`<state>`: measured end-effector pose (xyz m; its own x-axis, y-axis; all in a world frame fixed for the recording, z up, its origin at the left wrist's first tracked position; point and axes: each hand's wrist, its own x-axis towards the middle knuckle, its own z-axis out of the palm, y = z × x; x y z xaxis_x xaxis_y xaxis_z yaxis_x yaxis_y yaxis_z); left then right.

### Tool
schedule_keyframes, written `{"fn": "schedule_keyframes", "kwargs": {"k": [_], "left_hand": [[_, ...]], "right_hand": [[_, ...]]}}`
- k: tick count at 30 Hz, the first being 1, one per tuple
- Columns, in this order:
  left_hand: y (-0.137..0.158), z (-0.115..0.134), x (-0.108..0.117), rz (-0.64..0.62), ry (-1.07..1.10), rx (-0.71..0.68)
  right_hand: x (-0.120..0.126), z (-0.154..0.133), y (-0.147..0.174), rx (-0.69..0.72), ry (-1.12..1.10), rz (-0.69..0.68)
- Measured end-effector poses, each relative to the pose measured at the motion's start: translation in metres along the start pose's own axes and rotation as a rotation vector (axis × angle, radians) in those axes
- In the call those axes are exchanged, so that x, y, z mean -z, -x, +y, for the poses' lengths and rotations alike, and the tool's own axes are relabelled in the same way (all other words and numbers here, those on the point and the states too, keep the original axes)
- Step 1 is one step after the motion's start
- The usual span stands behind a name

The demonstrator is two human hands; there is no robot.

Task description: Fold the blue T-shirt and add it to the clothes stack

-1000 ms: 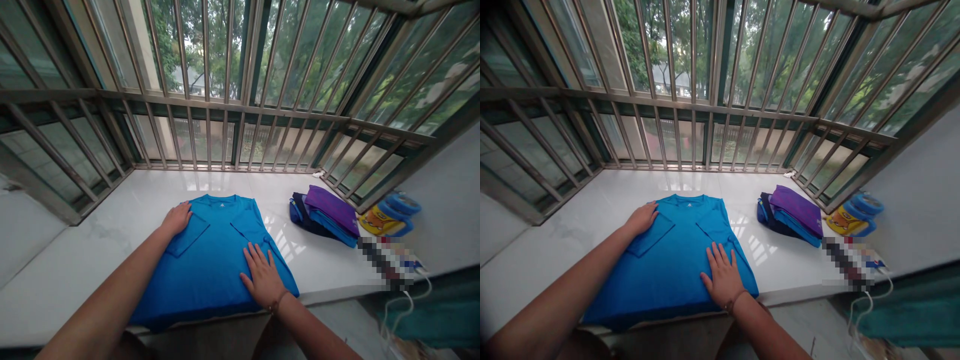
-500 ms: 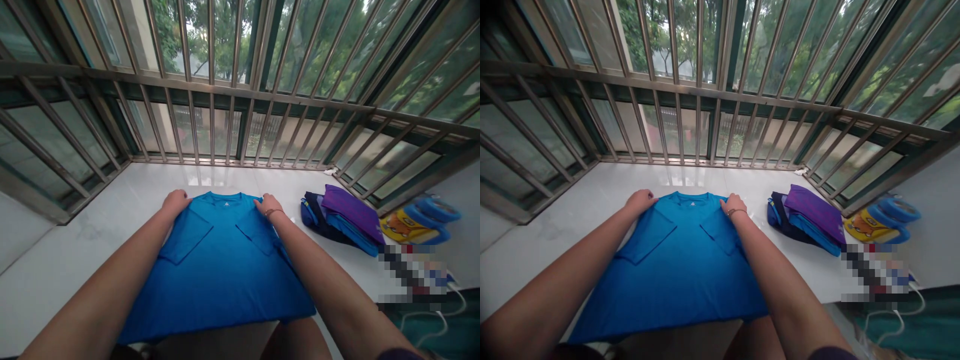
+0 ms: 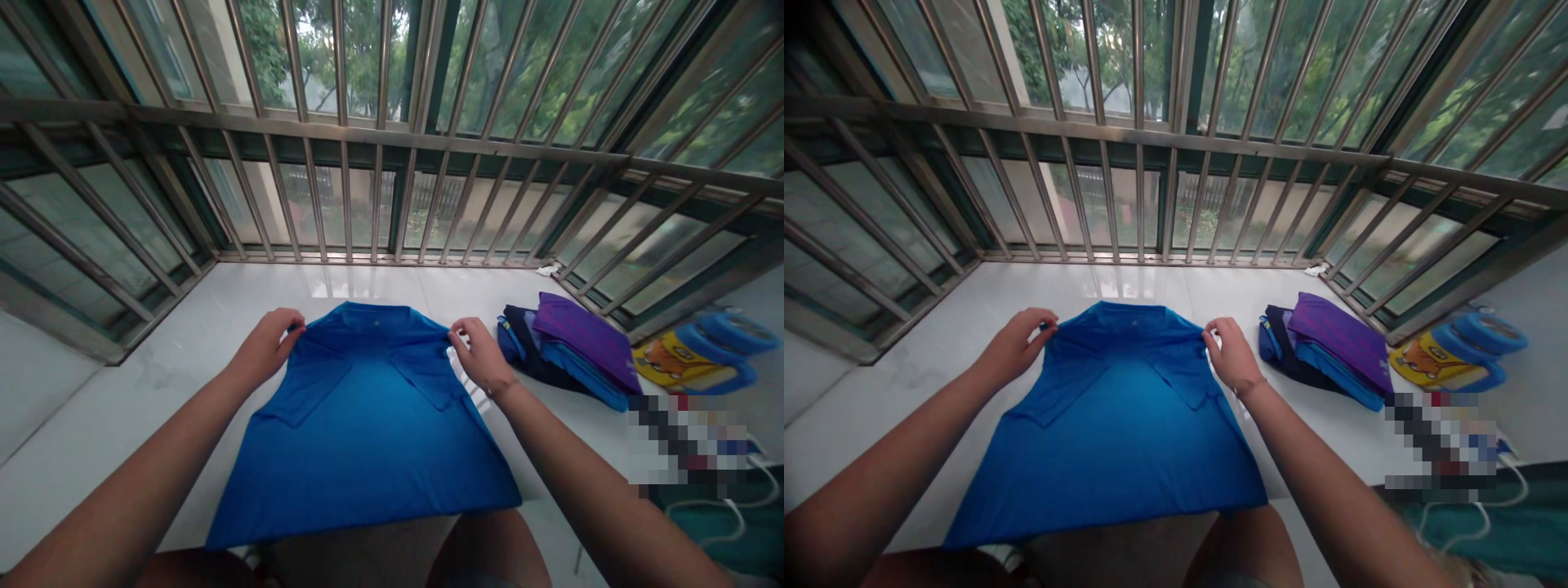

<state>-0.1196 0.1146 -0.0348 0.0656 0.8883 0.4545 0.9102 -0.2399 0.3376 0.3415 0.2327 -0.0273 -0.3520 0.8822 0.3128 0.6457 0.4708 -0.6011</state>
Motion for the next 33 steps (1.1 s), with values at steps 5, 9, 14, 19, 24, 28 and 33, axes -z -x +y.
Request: {"fn": "schedule_keyframes", "kwargs": {"k": [5,9,14,19,24,28,33], "left_hand": [[0.139,0.04,0.024,-0.139,-0.033,-0.113],[0.193,0.048,0.02,-0.209,-0.052,-0.045],[0.147,0.041,0.0,-0.184,-0.03,0.075],[0.067,0.018,-0.019,-0.396,-0.135,0.188],[0.032,-0.004,-0.02,-0.742,-0.1,0.299],[0.015,-0.018,-0.016,-0.749,-0.083,0.325],[-0.031,-0.029,-0.004,-0.528,-0.177,0.362]], "right_hand": [[0.026,0.021,0.148,0.178,0.075,-0.216],[0.029,0.029,0.192,0.16,0.182,-0.279],[0.011,0.003,0.142,0.18,0.304,-0.191],[-0.021,-0.022,0.07,0.105,0.511,-0.467],[-0.026,-0.019,0.03,0.035,0.583,-0.641],[-0.022,-0.017,-0.005,-0.005,0.591,-0.645],[-0.013,-0.034,-0.071,-0.021,0.604,-0.452]]}}
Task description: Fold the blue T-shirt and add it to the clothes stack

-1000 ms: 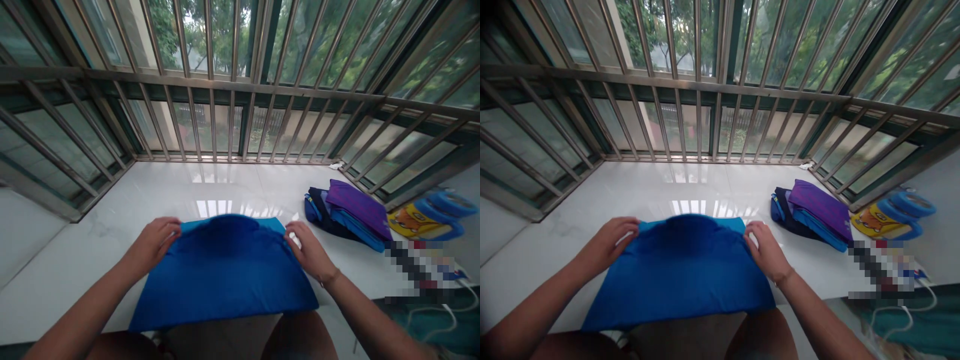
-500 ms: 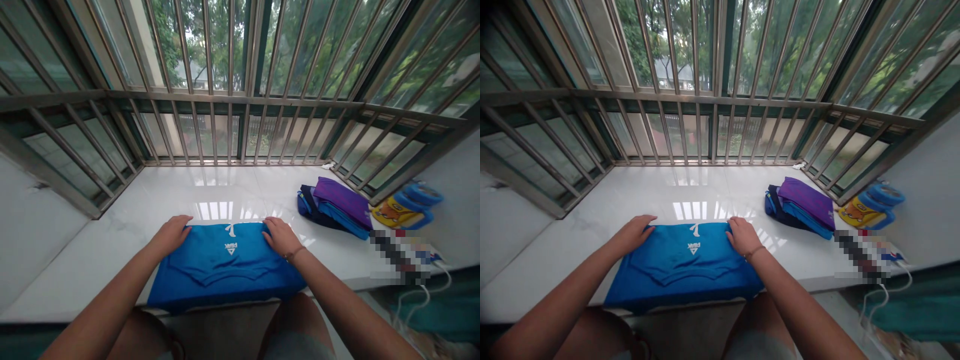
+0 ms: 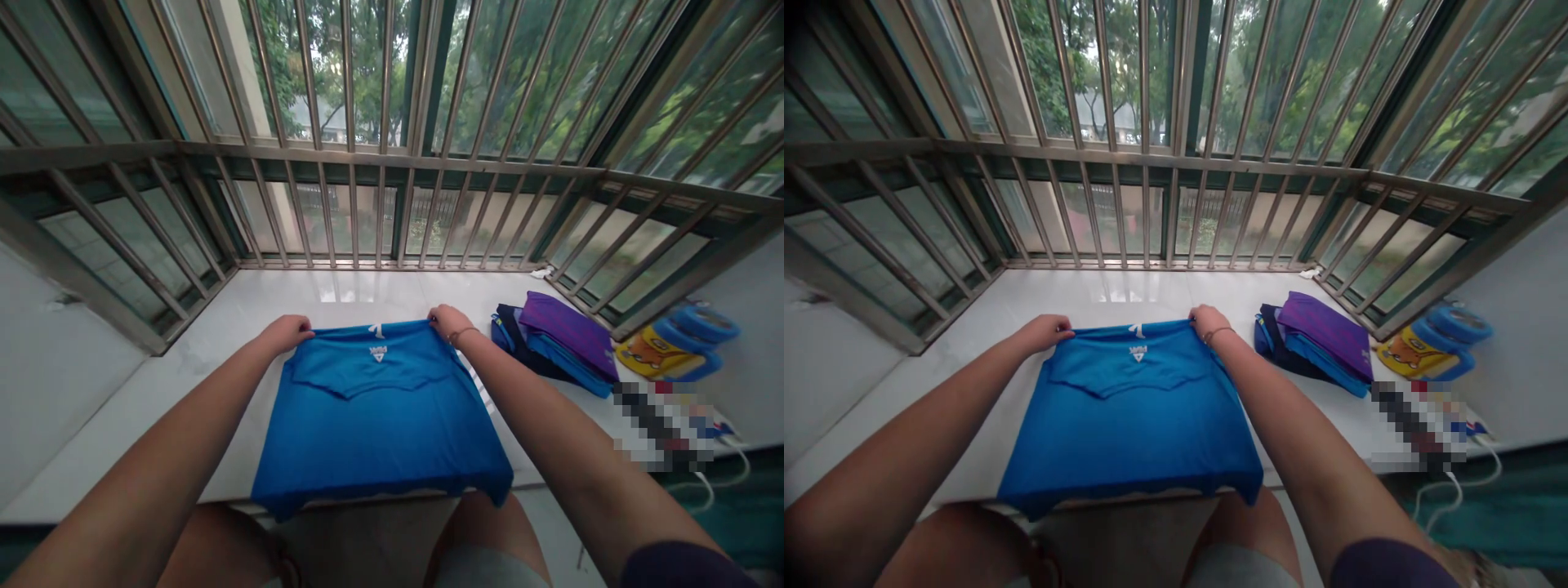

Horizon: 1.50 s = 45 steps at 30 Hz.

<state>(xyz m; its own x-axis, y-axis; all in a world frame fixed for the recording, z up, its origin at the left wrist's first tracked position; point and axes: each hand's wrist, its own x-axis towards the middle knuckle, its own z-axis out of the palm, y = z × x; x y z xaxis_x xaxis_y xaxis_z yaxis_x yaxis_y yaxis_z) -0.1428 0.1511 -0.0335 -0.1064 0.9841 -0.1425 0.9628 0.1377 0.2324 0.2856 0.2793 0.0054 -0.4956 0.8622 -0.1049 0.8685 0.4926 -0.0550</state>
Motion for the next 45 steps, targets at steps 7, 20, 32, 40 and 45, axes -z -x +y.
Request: {"fn": "schedule_keyframes", "kwargs": {"k": [7,20,32,40,45], "left_hand": [[0.031,0.015,0.042,0.43,0.019,-0.168],[0.269,0.009,-0.139,0.339,0.256,-0.224],[0.224,0.047,-0.108,0.352,0.077,-0.09],[0.238,0.063,-0.113,0.293,0.124,-0.259],[0.253,0.048,-0.134,0.398,0.322,-0.155]], "right_hand": [[0.036,0.001,0.028,0.03,-0.045,0.31],[-0.136,0.04,0.235,-0.14,-0.142,0.335],[-0.091,-0.007,0.171,-0.173,-0.193,0.067],[-0.091,0.019,0.175,-0.237,-0.215,0.266],[-0.127,0.024,0.201,-0.522,0.004,0.243]]}}
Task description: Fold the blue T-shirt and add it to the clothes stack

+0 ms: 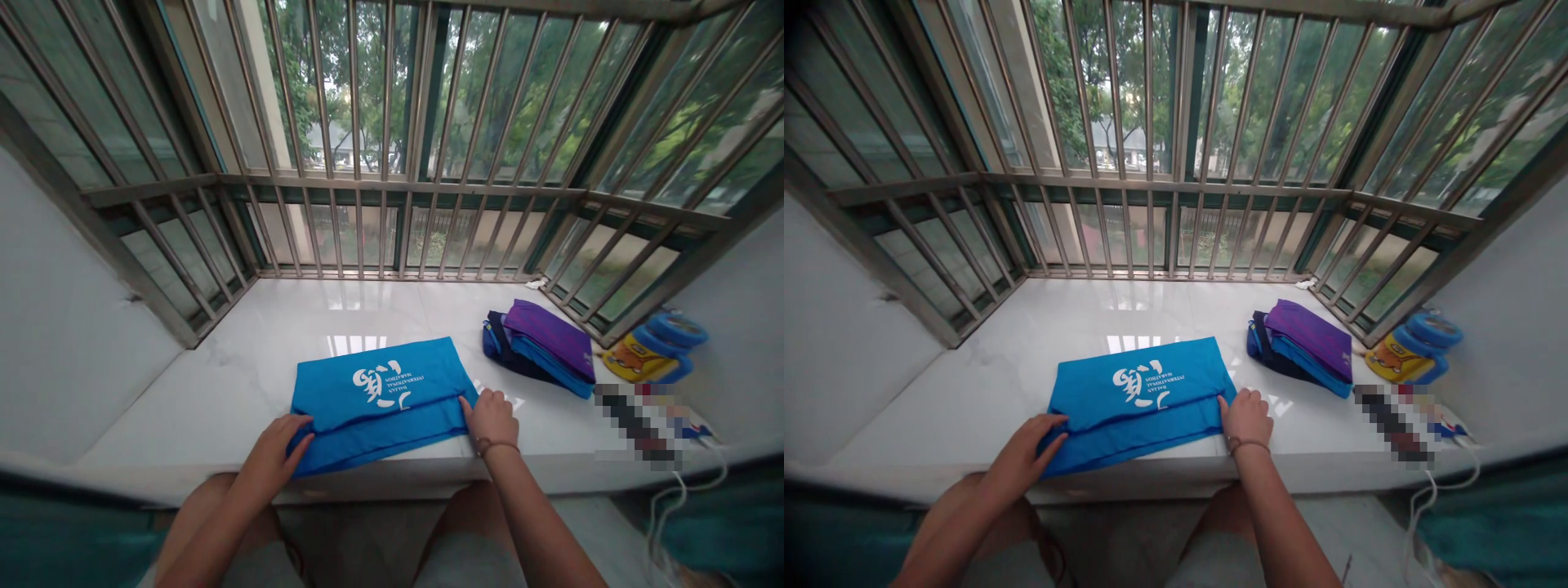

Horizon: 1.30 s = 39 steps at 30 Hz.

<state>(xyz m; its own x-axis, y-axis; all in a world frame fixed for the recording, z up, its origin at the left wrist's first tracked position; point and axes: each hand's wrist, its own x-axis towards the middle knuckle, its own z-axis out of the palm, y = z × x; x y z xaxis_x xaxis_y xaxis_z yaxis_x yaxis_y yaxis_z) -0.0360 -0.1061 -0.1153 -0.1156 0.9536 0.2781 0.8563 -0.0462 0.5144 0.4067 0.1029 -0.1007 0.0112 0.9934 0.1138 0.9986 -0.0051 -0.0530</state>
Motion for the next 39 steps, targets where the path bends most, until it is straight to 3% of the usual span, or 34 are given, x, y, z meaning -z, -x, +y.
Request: {"fn": "schedule_keyframes", "kwargs": {"k": [4,10,13,15,17,20,23,27,29,31,39], "left_hand": [[0.002,-0.018,0.017,0.063,-0.002,0.168],[-0.002,-0.033,0.03,0.063,-0.22,0.347],[-0.006,-0.029,0.028,0.024,-0.324,0.418],[-0.012,-0.028,0.03,-0.029,-0.338,0.459],[-0.02,-0.029,0.034,-0.1,-0.338,0.476],[-0.03,-0.032,0.042,-0.187,-0.362,0.477],[-0.034,-0.031,0.045,-0.154,-0.395,0.515],[-0.033,-0.026,0.043,-0.102,-0.41,0.54],[-0.033,-0.025,0.042,-0.098,-0.41,0.548],[-0.034,-0.024,0.042,-0.099,-0.409,0.553],[-0.035,-0.027,0.04,-0.094,-0.448,0.577]], "right_hand": [[-0.012,0.013,-0.004,0.019,-0.158,-0.089],[0.005,0.024,-0.033,-0.117,-0.581,-0.071],[0.015,0.004,-0.038,-0.191,-0.992,0.015],[0.024,-0.022,-0.035,-0.236,-1.268,0.109],[0.038,-0.056,-0.027,-0.19,-1.383,0.181],[0.065,-0.119,-0.002,0.134,-1.304,0.153],[0.081,-0.186,0.036,0.554,-1.138,0.008],[0.066,-0.254,0.092,0.966,-0.695,-0.326],[0.048,-0.269,0.112,1.062,-0.53,-0.445],[0.03,-0.273,0.126,1.105,-0.464,-0.469],[-0.016,-0.257,0.147,1.178,-0.358,-0.23]]}}
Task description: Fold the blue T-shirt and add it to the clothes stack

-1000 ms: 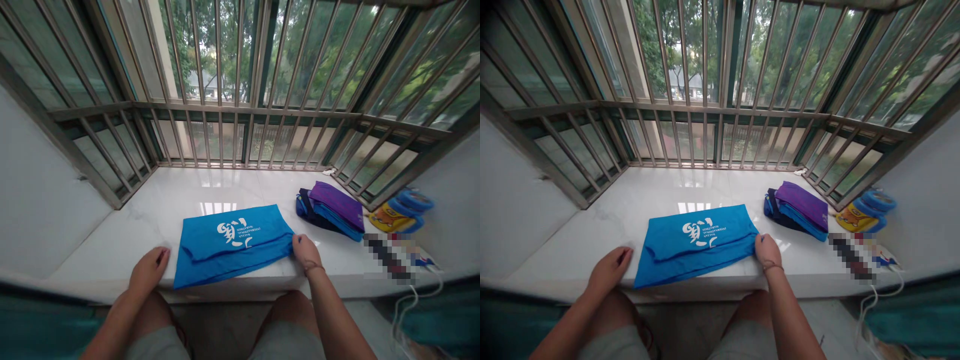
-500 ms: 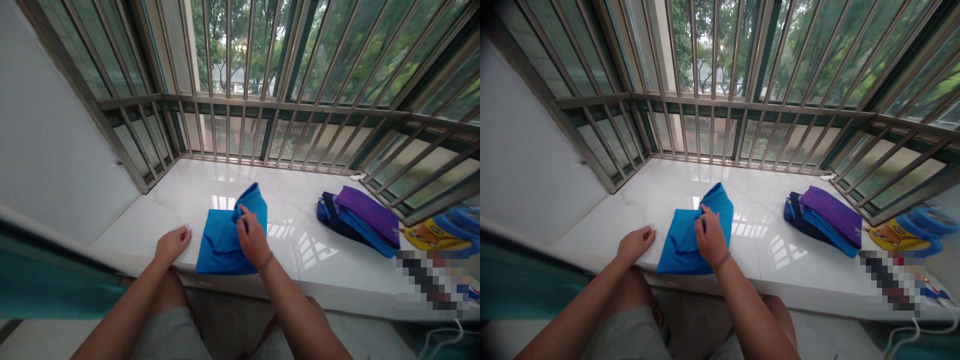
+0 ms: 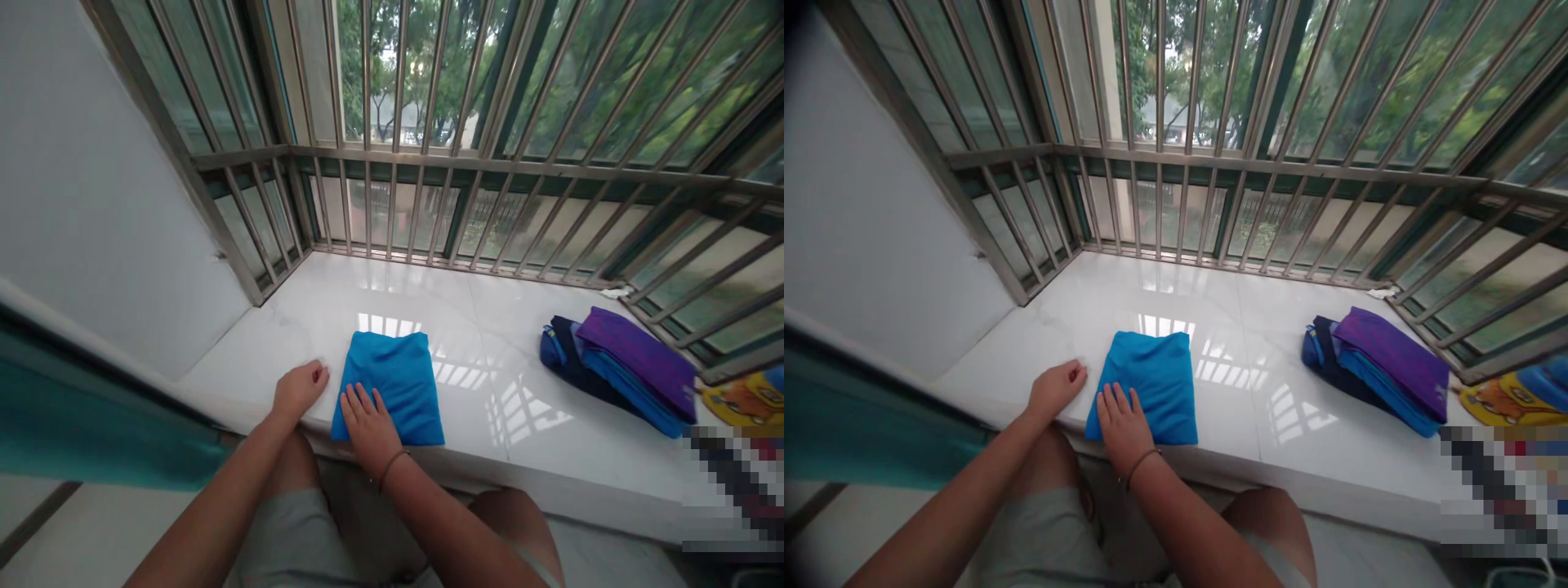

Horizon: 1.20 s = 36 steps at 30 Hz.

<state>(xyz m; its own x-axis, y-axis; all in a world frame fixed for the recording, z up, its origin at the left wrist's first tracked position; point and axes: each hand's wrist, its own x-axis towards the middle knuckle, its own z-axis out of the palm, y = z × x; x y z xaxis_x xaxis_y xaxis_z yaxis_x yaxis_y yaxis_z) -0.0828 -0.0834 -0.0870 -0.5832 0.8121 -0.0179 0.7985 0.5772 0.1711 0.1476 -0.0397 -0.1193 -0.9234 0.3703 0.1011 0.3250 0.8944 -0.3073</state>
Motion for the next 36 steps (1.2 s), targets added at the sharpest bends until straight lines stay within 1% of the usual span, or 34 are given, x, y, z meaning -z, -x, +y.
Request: {"fn": "schedule_keyframes", "kwargs": {"k": [3,5,8,11,14,18,20,22,25,27,29,31,33,35,36], "left_hand": [[0.0,-0.001,-0.002,0.006,0.008,-0.003],[0.0,-0.001,-0.003,0.009,0.017,-0.002],[0.0,-0.002,-0.002,0.014,0.024,-0.001],[0.001,-0.003,-0.002,0.021,0.024,0.006],[0.001,-0.003,-0.003,0.024,0.039,0.015],[0.002,-0.003,-0.003,0.026,0.04,0.001],[0.002,-0.003,-0.002,0.024,0.04,-0.003],[0.002,-0.003,-0.001,0.023,0.044,-0.008],[0.002,-0.005,-0.001,0.026,0.053,-0.015],[0.002,-0.005,-0.002,0.027,0.06,-0.017],[0.002,-0.005,-0.003,0.029,0.06,-0.023],[0.001,-0.004,-0.004,0.03,0.053,-0.027],[0.001,-0.005,-0.004,0.028,0.045,-0.024],[0.001,-0.007,-0.004,0.028,0.043,-0.021],[0.001,-0.009,-0.005,0.029,0.04,-0.021]], "right_hand": [[-0.004,-0.001,0.002,-0.019,-0.031,0.011],[0.001,-0.001,0.003,-0.047,-0.101,-0.002],[0.015,0.0,0.006,-0.079,-0.242,-0.012],[0.033,0.007,0.019,-0.096,-0.372,-0.007],[0.049,0.022,0.049,-0.057,-0.493,-0.032],[0.066,0.05,0.104,0.046,-0.603,-0.059],[0.076,0.066,0.131,0.047,-0.608,-0.028],[0.088,0.085,0.153,0.013,-0.548,0.061],[0.108,0.12,0.179,-0.119,-0.358,0.245],[0.123,0.146,0.195,-0.296,-0.239,0.328],[0.138,0.171,0.209,-0.515,-0.184,0.37],[0.15,0.191,0.221,-0.705,-0.208,0.398],[0.158,0.203,0.229,-0.851,-0.315,0.424],[0.159,0.208,0.232,-0.93,-0.45,0.437],[0.158,0.208,0.232,-0.941,-0.507,0.441]]}}
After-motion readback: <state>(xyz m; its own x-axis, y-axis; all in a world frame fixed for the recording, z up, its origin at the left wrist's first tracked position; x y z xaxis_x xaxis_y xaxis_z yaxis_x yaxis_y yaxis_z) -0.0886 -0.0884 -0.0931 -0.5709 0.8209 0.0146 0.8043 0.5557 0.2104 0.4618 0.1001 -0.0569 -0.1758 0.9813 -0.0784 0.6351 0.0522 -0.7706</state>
